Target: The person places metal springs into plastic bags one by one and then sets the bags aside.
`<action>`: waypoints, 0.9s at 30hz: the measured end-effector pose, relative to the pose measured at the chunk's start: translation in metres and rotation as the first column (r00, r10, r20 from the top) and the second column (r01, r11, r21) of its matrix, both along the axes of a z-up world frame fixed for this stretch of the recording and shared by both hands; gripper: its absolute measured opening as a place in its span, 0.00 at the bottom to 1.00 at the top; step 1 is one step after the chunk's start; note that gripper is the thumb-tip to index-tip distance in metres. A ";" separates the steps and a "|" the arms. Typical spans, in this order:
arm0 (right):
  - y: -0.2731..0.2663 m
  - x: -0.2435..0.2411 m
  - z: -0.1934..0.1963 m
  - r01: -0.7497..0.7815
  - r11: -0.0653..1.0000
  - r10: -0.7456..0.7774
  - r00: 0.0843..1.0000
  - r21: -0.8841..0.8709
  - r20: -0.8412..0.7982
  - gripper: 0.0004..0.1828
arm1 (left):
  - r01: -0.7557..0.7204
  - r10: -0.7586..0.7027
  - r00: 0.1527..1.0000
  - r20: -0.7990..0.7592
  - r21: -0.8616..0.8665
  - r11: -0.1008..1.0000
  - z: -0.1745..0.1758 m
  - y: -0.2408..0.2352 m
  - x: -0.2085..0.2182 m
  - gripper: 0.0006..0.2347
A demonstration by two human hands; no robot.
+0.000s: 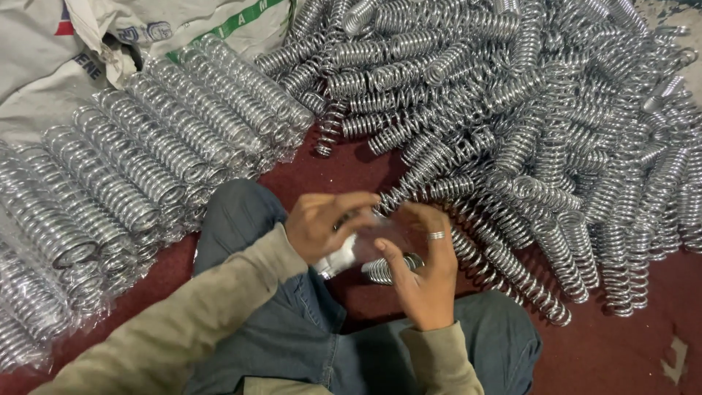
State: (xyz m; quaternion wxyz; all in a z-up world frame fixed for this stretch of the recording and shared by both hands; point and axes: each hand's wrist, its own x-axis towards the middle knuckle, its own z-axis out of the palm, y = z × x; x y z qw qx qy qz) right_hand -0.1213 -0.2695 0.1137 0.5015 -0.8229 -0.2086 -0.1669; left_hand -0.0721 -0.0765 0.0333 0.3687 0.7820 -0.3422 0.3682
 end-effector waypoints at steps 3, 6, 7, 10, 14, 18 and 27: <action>-0.005 -0.012 -0.002 0.140 0.990 -0.138 0.962 0.011 0.236 0.04 | -0.085 -0.369 0.504 -0.780 -0.471 0.878 0.075 -0.025 -0.061 0.16; -0.013 -0.049 -0.037 0.406 0.896 -0.419 0.907 0.177 0.037 0.06 | -0.397 -0.962 -0.001 -0.272 -0.883 0.250 0.033 -0.039 -0.099 0.14; -0.011 -0.059 -0.044 0.407 0.896 -0.418 0.908 0.176 0.033 0.06 | -0.402 -0.962 -0.002 -0.273 -0.881 0.250 0.023 -0.052 -0.110 0.14; -0.018 -0.081 -0.065 0.469 0.866 -0.434 0.877 0.175 -0.207 0.06 | -0.329 -0.884 0.216 -0.414 -0.884 0.333 -0.004 -0.087 -0.135 0.16; -0.057 -0.080 -0.087 0.232 0.809 0.008 0.914 0.540 -0.405 0.06 | -0.257 -0.857 0.087 -0.507 -0.843 0.472 -0.024 -0.085 -0.135 0.07; -0.072 -0.077 -0.089 0.229 0.883 0.188 0.626 0.410 -0.757 0.12 | -0.147 -0.749 0.173 -0.639 -0.769 0.622 -0.038 -0.065 -0.109 0.21; -0.060 -0.011 -0.021 0.086 0.950 -0.199 0.909 -0.301 -0.367 0.06 | -0.211 -0.561 0.403 -0.723 -0.670 0.712 -0.017 -0.076 -0.061 0.03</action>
